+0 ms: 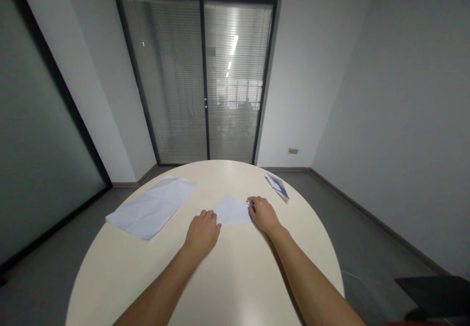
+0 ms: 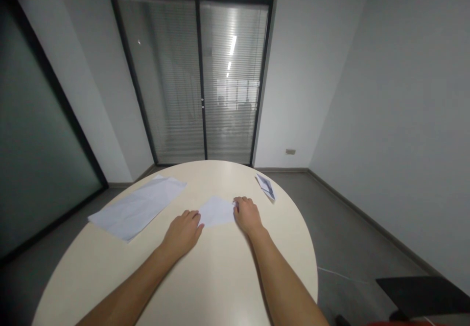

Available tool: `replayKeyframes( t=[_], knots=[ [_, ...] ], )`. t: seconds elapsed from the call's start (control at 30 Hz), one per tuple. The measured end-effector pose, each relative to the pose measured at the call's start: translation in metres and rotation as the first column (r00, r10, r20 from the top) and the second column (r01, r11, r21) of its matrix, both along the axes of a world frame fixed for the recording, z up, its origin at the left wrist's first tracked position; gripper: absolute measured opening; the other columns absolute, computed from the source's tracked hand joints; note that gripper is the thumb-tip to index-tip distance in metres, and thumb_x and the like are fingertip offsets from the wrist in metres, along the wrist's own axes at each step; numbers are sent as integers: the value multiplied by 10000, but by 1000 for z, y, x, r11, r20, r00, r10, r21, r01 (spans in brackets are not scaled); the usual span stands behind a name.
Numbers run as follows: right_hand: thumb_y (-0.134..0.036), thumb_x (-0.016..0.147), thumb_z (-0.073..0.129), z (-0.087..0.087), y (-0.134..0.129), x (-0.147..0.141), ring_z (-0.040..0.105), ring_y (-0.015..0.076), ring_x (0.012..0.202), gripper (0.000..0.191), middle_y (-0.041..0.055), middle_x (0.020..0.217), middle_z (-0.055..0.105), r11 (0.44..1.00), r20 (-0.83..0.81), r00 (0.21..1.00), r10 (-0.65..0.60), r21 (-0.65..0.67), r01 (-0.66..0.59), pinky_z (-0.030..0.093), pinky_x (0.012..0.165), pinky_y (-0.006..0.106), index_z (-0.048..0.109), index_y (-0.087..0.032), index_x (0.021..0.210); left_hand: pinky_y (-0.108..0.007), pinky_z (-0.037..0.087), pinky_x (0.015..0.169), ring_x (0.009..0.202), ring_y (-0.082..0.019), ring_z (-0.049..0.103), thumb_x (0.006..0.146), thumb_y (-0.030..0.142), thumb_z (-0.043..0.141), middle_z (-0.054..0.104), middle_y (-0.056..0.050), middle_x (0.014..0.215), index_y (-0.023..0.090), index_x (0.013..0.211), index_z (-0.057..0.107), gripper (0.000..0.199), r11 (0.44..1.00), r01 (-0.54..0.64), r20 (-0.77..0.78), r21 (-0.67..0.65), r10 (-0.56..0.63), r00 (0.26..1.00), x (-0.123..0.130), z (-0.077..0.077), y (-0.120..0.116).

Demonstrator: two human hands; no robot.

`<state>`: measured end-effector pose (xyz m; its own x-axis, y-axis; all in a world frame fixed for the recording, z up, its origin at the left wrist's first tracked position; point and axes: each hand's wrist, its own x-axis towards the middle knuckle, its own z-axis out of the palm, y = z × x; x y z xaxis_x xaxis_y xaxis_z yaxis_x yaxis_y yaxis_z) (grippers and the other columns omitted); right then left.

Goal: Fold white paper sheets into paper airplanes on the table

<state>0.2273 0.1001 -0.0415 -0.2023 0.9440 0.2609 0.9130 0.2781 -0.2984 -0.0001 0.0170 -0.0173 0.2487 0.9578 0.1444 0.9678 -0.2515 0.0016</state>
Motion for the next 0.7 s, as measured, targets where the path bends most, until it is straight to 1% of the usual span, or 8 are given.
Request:
replayKeyframes(
  t=[0.1, 0.17, 0.23, 0.37, 0.53, 0.63, 0.7],
  knots=[
    [-209, 928, 512, 0, 0, 0, 562, 258, 1132, 405, 134, 1202, 672, 1000, 5, 1000, 10, 7, -10, 400, 956, 321, 610, -151, 1317, -426, 483, 912, 1153, -305, 554, 984, 326, 436, 648, -166, 1231, 126, 1168, 662, 353, 1000, 2, 14, 3, -2, 1000, -1, -3, 1],
    [-207, 934, 501, 1, 0, 0, 570, 259, 1105, 379, 130, 1162, 684, 1000, 20, 1000, 21, 6, -21, 406, 937, 323, 643, -165, 1284, -421, 482, 919, 1161, -307, 547, 986, 383, 442, 645, -164, 1247, 131, 1177, 661, 385, 1000, 6, 28, 11, -6, 1000, -3, -5, 1],
    [-209, 945, 489, 2, -1, 0, 577, 254, 1078, 337, 120, 1118, 691, 999, 33, 999, 40, 6, -40, 410, 923, 318, 696, -191, 1209, -411, 477, 930, 1173, -306, 540, 985, 419, 446, 636, -156, 1278, 138, 1179, 662, 405, 1000, 8, 40, 18, -9, 999, -3, -6, 1],
    [-212, 955, 488, 5, -3, 0, 582, 242, 1061, 300, 107, 1074, 695, 998, 51, 997, 61, 3, -61, 415, 917, 303, 756, -220, 1089, -408, 462, 971, 1204, -303, 524, 985, 414, 444, 609, -147, 1350, 142, 1190, 662, 404, 1000, 9, 58, 20, -10, 998, -4, -7, 1],
    [-221, 969, 482, 7, -6, -1, 600, 221, 1030, 283, 97, 1032, 685, 997, 67, 995, 79, 13, -80, 423, 885, 281, 764, -227, 987, -424, 463, 968, 1215, -316, 523, 981, 410, 446, 608, -149, 1364, 147, 1199, 662, 404, 1000, -4, 68, 0, 4, 998, -3, -7, 2],
    [-204, 970, 465, 8, -7, -2, 613, 214, 1011, 291, 94, 1028, 677, 996, 90, 992, 86, -1, -86, 429, 832, 274, 754, -225, 951, -435, 462, 965, 1218, -321, 519, 979, 410, 446, 603, -153, 1372, 142, 1205, 660, 410, 1000, -6, 77, 4, 6, 997, -2, -7, 2],
    [-194, 964, 462, 9, -8, -2, 611, 216, 1016, 287, 95, 1045, 672, 996, 105, 991, 84, -15, -82, 428, 817, 278, 748, -225, 969, -440, 457, 969, 1215, -320, 517, 977, 410, 447, 603, -151, 1373, 148, 1202, 663, 407, 1000, -9, 86, 2, 8, 996, -3, -8, 3]
  ],
)
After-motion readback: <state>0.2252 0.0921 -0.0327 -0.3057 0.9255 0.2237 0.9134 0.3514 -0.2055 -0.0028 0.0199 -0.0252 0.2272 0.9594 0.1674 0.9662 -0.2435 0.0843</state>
